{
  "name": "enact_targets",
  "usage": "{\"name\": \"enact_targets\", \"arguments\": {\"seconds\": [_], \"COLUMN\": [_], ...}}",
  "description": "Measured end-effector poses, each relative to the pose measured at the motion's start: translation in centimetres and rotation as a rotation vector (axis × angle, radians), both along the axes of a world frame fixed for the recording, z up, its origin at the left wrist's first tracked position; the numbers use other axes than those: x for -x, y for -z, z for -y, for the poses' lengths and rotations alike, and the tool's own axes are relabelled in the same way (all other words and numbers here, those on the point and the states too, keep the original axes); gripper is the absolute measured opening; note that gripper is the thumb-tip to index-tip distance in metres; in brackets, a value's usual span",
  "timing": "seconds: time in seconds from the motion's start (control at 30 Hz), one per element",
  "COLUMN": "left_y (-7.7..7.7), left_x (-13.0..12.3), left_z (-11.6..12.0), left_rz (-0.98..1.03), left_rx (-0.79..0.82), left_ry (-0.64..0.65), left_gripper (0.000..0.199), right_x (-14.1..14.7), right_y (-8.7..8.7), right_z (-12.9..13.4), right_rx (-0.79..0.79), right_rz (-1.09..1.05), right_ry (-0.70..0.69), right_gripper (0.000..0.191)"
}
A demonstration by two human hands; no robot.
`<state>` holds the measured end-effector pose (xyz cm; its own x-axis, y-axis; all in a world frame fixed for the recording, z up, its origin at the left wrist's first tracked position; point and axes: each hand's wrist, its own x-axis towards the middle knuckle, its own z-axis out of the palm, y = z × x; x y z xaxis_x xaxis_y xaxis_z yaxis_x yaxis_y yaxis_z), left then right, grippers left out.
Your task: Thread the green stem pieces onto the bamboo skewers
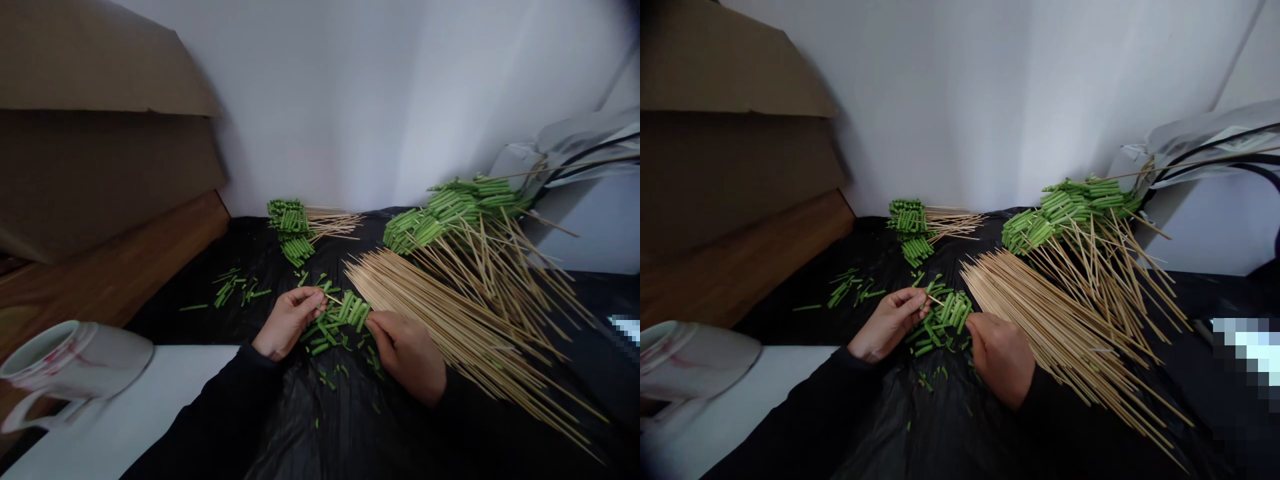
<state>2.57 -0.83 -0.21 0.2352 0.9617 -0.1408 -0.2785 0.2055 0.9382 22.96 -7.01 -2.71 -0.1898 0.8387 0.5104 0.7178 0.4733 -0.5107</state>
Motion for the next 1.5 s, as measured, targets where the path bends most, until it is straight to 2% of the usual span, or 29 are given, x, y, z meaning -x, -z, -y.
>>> {"name": "enact_targets", "arguments": {"seconds": [0.37, 0.57, 0.73, 0.8, 0.87, 0.93, 1.0, 1.1, 1.2, 1.37, 1.5], "left_y": [-0.1, 0.6, 0.5, 0.4, 0.3, 0.3, 0.3, 0.6, 0.9, 0.9, 0.5], "left_x": [-0.6, -1.1, -1.2, -1.3, -1.4, -1.7, -2.0, -2.5, -2.9, -2.9, -3.0], "left_z": [0.6, 0.8, 0.9, 1.1, 1.4, 1.8, 2.3, 2.7, 2.8, 2.6, 2.8], "left_rz": [-0.044, -0.168, -0.267, -0.386, -0.542, -0.696, -0.837, -1.029, -1.115, -1.156, -1.129], "left_rx": [-0.035, -0.149, -0.234, -0.327, -0.514, -0.751, -0.955, -1.133, -1.186, -1.15, -1.137], "left_ry": [-0.016, 0.071, 0.042, 0.006, 0.03, 0.146, 0.322, 0.508, 0.539, 0.441, 0.451], "left_gripper": [0.022, 0.017, 0.016, 0.015, 0.015, 0.022, 0.035, 0.049, 0.045, 0.026, 0.028], "right_x": [0.1, 0.5, -0.1, -0.9, -1.8, -2.4, -2.6, -2.3, -2.1, -2.1, -2.1], "right_y": [-0.1, -0.1, -0.9, -1.3, -1.6, -1.7, -1.6, -1.5, -1.5, -1.6, -1.7], "right_z": [0.1, 0.2, -0.3, -0.8, -1.4, -1.9, -2.1, -2.0, -1.7, -1.7, -1.7], "right_rx": [0.021, 0.04, -0.025, -0.088, -0.145, -0.192, -0.203, -0.192, -0.207, -0.198, -0.186], "right_rz": [0.0, -0.006, -0.013, -0.04, -0.055, -0.054, -0.043, -0.024, -0.022, -0.025, -0.033], "right_ry": [0.012, -0.024, 0.006, 0.061, 0.124, 0.166, 0.174, 0.148, 0.138, 0.142, 0.137], "right_gripper": [0.027, 0.028, 0.027, 0.026, 0.024, 0.023, 0.022, 0.022, 0.021, 0.021, 0.022]}}
